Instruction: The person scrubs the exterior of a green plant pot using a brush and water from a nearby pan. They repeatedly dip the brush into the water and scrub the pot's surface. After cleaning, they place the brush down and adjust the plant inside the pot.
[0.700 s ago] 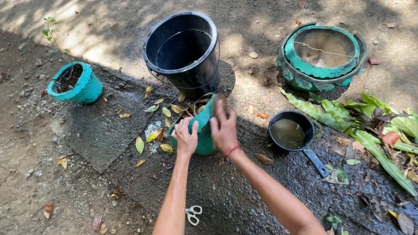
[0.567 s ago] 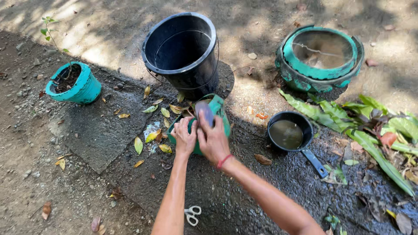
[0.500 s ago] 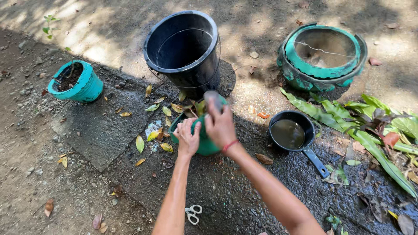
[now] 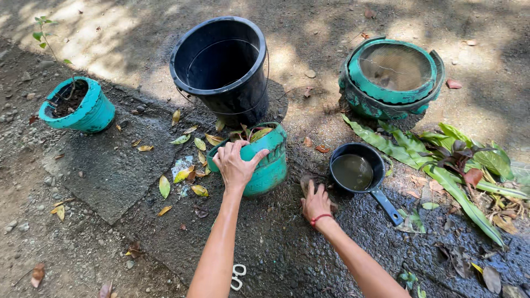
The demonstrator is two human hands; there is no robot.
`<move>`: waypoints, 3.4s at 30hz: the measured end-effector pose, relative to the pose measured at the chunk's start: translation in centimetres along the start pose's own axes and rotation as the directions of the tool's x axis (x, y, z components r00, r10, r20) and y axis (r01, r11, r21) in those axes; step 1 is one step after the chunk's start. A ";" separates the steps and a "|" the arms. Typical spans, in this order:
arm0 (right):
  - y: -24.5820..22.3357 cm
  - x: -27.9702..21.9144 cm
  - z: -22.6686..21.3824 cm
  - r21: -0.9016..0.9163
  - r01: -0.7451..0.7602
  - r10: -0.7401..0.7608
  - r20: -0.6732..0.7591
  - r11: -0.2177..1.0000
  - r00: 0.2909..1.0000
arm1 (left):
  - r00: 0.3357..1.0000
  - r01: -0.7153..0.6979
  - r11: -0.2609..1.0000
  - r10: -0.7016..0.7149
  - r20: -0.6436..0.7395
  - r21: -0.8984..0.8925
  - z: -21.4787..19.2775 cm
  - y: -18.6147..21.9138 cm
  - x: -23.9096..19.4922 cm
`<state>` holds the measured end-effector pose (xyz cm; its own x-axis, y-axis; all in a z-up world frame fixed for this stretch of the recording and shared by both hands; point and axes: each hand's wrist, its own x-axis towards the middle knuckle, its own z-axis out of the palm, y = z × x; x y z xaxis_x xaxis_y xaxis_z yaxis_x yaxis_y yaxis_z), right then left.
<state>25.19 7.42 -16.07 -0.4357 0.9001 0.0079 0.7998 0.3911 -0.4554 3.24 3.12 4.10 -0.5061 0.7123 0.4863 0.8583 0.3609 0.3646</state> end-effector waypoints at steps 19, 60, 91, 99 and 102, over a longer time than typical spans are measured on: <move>-6.2 12.8 -14.4 0.801 -0.578 -0.346 0.592 0.155 0.728 | 0.972 0.079 0.967 -0.020 0.236 -0.241 2.5 -2.2 1.4; -9.5 15.1 0.4 0.929 -0.255 0.239 0.191 0.270 0.952 | 0.946 0.311 0.932 -0.286 0.153 -0.185 3.3 -0.7 -2.0; -12.2 6.7 3.0 0.526 0.046 0.067 -0.194 0.849 0.979 | 0.985 -0.117 0.981 0.135 -0.111 0.155 -0.8 0.4 -2.1; 4.7 11.4 -6.6 0.574 -0.303 0.313 0.085 0.761 0.946 | 0.997 -0.073 0.996 0.073 0.009 0.044 -1.0 -3.5 -0.6; 13.0 12.8 -6.1 0.245 -0.463 0.450 0.109 0.852 0.886 | 0.997 -0.046 0.999 0.046 0.067 -0.009 -2.0 -4.8 -0.7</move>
<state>32.51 25.23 -16.49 -0.0712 0.9528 -0.2953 0.7821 -0.1305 -0.6094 -0.73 -0.30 3.61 -0.4592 0.7667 0.4486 0.8797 0.3225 0.3493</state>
